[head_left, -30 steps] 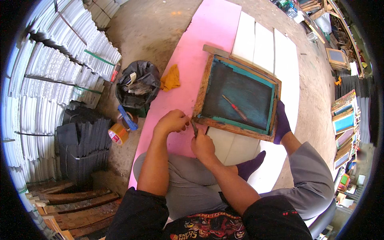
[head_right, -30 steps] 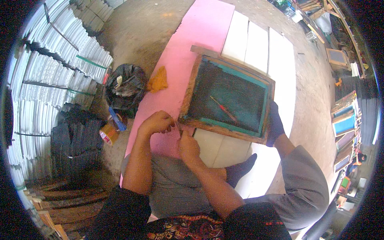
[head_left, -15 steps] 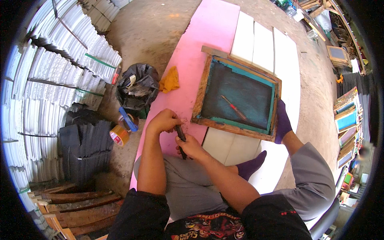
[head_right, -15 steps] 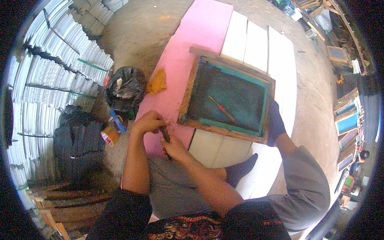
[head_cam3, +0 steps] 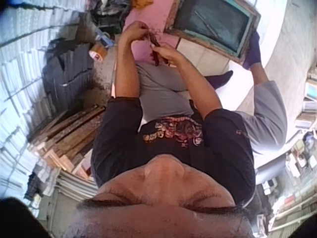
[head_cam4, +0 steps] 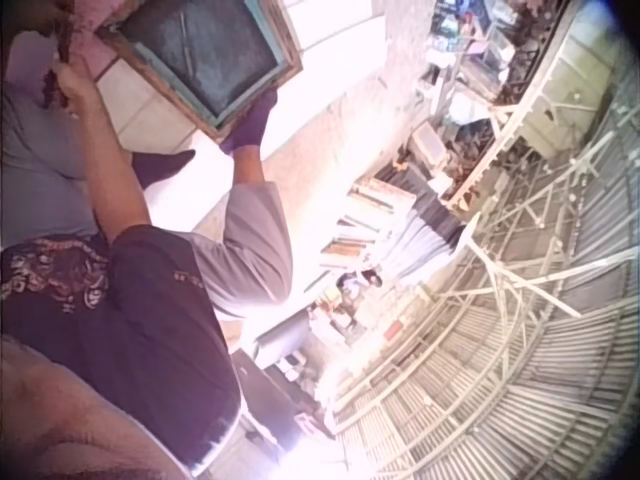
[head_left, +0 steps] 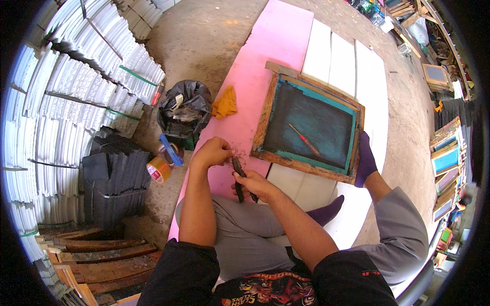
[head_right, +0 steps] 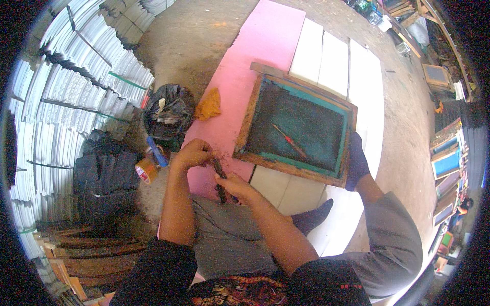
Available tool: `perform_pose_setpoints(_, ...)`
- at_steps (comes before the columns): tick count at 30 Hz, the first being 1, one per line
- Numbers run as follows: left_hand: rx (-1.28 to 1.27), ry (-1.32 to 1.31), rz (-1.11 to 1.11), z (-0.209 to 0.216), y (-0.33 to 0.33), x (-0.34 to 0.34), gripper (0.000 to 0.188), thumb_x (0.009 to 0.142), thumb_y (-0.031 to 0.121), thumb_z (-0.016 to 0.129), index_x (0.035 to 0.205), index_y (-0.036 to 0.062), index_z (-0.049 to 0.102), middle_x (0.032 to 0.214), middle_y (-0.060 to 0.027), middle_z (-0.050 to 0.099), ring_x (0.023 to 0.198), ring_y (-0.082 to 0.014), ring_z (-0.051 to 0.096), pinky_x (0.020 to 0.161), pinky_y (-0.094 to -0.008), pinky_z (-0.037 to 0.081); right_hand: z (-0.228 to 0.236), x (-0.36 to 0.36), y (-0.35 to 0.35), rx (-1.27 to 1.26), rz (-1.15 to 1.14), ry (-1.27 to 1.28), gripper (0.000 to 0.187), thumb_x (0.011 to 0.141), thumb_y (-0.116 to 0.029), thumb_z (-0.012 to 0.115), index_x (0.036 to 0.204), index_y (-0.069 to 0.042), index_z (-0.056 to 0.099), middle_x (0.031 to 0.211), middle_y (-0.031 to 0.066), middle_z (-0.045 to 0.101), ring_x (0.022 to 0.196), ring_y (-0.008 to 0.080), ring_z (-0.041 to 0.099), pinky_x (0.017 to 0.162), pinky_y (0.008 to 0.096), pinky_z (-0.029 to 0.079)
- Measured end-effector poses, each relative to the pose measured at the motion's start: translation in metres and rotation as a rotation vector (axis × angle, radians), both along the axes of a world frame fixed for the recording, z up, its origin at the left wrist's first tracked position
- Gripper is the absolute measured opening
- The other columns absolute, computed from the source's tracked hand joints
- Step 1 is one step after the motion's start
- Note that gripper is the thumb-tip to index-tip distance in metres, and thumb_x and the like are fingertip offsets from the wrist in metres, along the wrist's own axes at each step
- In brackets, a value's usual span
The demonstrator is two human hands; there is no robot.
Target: The person sits on the floor and uses pliers and a screwdriver to remove nails and debris from the edge of a wooden frame. They repeatedly scrape and pull at the frame's border, discarding small pieces onto a pink mat.
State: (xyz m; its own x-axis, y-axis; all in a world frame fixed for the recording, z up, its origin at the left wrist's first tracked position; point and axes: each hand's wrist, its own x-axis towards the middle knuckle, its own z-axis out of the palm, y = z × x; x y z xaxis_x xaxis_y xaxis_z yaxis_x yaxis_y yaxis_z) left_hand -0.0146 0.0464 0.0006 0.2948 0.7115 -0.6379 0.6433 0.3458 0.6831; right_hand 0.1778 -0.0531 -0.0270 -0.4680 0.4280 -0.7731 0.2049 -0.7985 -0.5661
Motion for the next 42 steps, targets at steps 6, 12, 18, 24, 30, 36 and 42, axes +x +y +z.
perform_pose_setpoints(6, 0.239, 0.186, -0.020, 0.000, 0.000, 0.002, 0.033, 0.085, 0.030, 0.071, 0.092, -0.0020, 0.075, 0.074, -0.0184, 0.070, 0.067, -0.0271, 0.070, 0.068, -0.0399, 0.055, 0.032, 0.001, -0.011, 0.598, 0.250, -0.554, 0.047, 0.099, -0.041, 0.054, 0.114, 0.004, 0.056, 0.097, 0.0286, 0.069, 0.092, 0.0466, 0.068, 0.080, 0.0566, 0.052)
perform_pose_setpoints(12, 0.147, -0.025, -0.151, 0.005, -0.002, 0.010, 0.031, 0.087, 0.025, 0.072, 0.096, -0.0038, 0.075, 0.076, -0.0154, 0.072, 0.068, -0.0218, 0.070, 0.067, -0.0364, 0.055, 0.039, 0.007, -0.023, 0.704, 0.238, -0.728, 0.038, 0.100, -0.033, 0.055, 0.113, 0.002, 0.053, 0.089, 0.0277, 0.068, 0.089, 0.0471, 0.067, 0.079, 0.0560, 0.051)
perform_pose_setpoints(18, 0.029, -0.147, -0.154, 0.009, -0.001, 0.011, 0.019, 0.086, 0.016, 0.075, 0.092, -0.0024, 0.076, 0.073, -0.0093, 0.071, 0.064, -0.0139, 0.065, 0.061, -0.0282, 0.053, 0.011, 0.011, -0.022, 0.704, 0.130, -0.535, 0.035, 0.101, -0.032, 0.055, 0.108, 0.002, 0.058, 0.080, 0.0223, 0.065, 0.078, 0.0394, 0.067, 0.073, 0.0483, 0.050)
perform_pose_setpoints(24, -0.058, -0.348, -0.091, 0.007, -0.013, 0.011, 0.019, 0.087, 0.016, 0.076, 0.088, -0.0031, 0.074, 0.071, -0.0055, 0.069, 0.059, -0.0127, 0.062, 0.056, -0.0280, 0.051, 0.017, 0.023, -0.015, 0.605, 0.122, -0.352, 0.035, 0.101, -0.032, 0.056, 0.098, 0.002, 0.061, 0.081, 0.0132, 0.061, 0.074, 0.0252, 0.061, 0.066, 0.0385, 0.048)
perform_pose_setpoints(30, 0.022, -0.257, 0.018, -0.021, -0.025, -0.006, 0.017, 0.083, 0.014, 0.078, 0.091, -0.0005, 0.077, 0.071, -0.0050, 0.069, 0.061, -0.0131, 0.062, 0.059, -0.0287, 0.052, 0.010, 0.029, -0.025, 0.664, 0.152, -0.390, 0.031, 0.099, -0.030, 0.057, 0.096, 0.001, 0.063, 0.079, 0.0139, 0.063, 0.074, 0.0240, 0.063, 0.068, 0.0378, 0.048)
perform_pose_setpoints(36, 0.259, 0.197, -0.071, -0.013, -0.035, 0.012, 0.018, 0.078, 0.013, 0.077, 0.095, 0.0113, 0.080, 0.089, -0.0109, 0.075, 0.078, -0.0231, 0.072, 0.072, -0.0359, 0.057, 0.037, 0.071, -0.048, 0.734, 0.266, -0.737, 0.032, 0.095, -0.031, 0.059, 0.101, -0.001, 0.066, 0.092, 0.0224, 0.070, 0.092, 0.0384, 0.068, 0.080, 0.0481, 0.051)
perform_pose_setpoints(42, 0.288, 0.371, -0.065, 0.001, -0.054, 0.023, 0.026, 0.079, 0.022, 0.075, 0.104, 0.0179, 0.079, 0.110, -0.0112, 0.074, 0.105, -0.0295, 0.070, 0.091, -0.0410, 0.054, 0.034, 0.101, -0.058, 0.691, 0.406, -0.907, 0.034, 0.090, -0.029, 0.064, 0.108, -0.001, 0.070, 0.105, 0.0235, 0.070, 0.103, 0.0398, 0.067, 0.090, 0.0498, 0.051)
